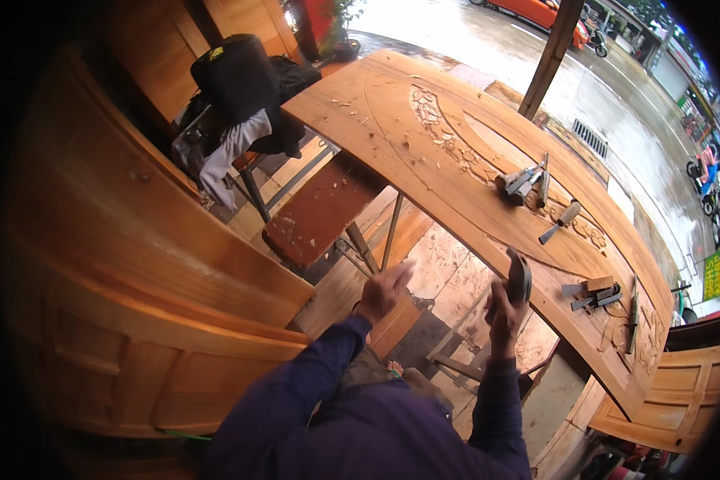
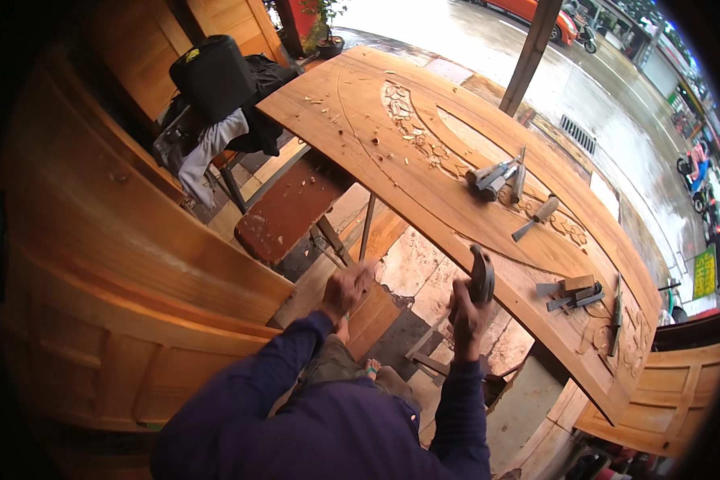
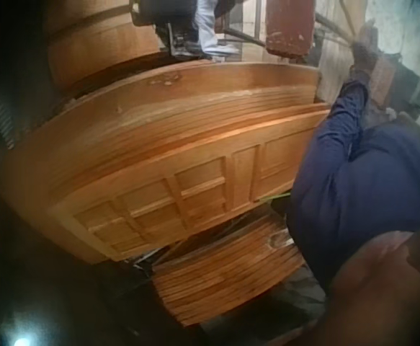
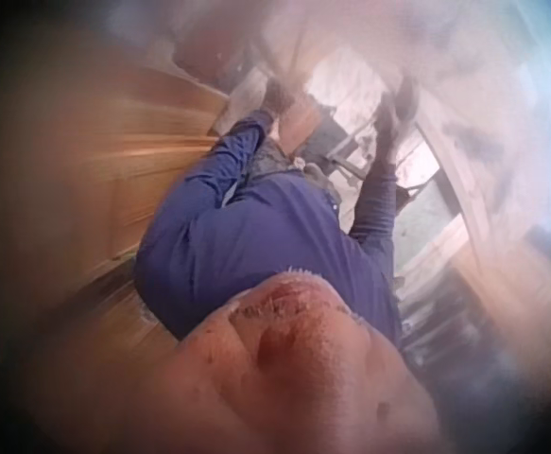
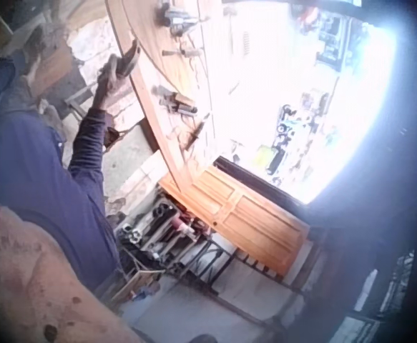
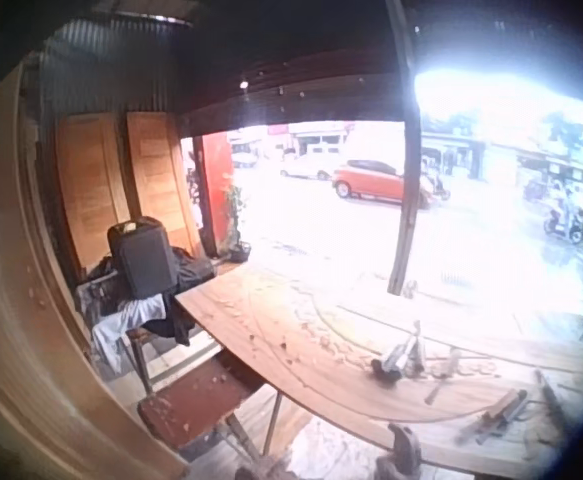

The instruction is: The person carves decorative floral patterns into a large wooden panel using a chisel and a hammer. They strike the chisel to remove wood chips, defining the outlines of leaves and flowers.

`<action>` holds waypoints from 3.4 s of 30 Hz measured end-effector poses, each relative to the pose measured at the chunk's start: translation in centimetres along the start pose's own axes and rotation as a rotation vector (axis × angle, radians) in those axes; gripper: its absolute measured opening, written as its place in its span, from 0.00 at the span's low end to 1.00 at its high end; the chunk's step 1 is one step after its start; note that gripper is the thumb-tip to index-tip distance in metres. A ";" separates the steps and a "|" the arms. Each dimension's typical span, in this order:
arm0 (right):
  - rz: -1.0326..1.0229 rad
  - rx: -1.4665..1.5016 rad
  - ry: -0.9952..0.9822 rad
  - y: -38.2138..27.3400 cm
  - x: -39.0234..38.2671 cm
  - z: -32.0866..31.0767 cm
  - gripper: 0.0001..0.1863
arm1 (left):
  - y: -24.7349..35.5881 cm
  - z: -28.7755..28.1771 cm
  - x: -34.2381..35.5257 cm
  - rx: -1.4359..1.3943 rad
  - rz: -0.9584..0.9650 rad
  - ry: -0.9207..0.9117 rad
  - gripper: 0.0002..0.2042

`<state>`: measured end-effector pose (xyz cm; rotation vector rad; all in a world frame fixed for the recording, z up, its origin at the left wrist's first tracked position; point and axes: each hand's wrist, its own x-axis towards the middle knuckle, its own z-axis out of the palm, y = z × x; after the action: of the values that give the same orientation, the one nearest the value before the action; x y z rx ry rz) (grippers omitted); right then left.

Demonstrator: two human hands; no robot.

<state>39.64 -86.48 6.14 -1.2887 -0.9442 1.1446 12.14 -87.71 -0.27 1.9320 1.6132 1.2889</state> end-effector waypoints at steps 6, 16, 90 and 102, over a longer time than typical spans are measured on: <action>0.017 0.057 0.024 3.8 13.0 5.5 0.08 | -7.5 2.5 21.8 -0.090 0.223 -0.018 0.18; 0.061 0.033 0.222 4.0 14.4 8.2 0.09 | -25.6 7.8 47.1 0.697 -0.195 -0.151 0.37; 0.129 -0.125 0.276 0.9 15.9 -7.2 0.11 | 2.7 16.4 33.4 -0.427 -0.103 0.118 0.30; 0.138 -0.060 0.326 -1.9 19.8 4.0 0.32 | 0.0 17.0 41.8 -0.623 0.241 -0.192 0.29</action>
<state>40.09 -66.15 6.71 -1.5529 -0.6610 0.9764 23.78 -45.04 8.52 1.7995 0.7713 1.4236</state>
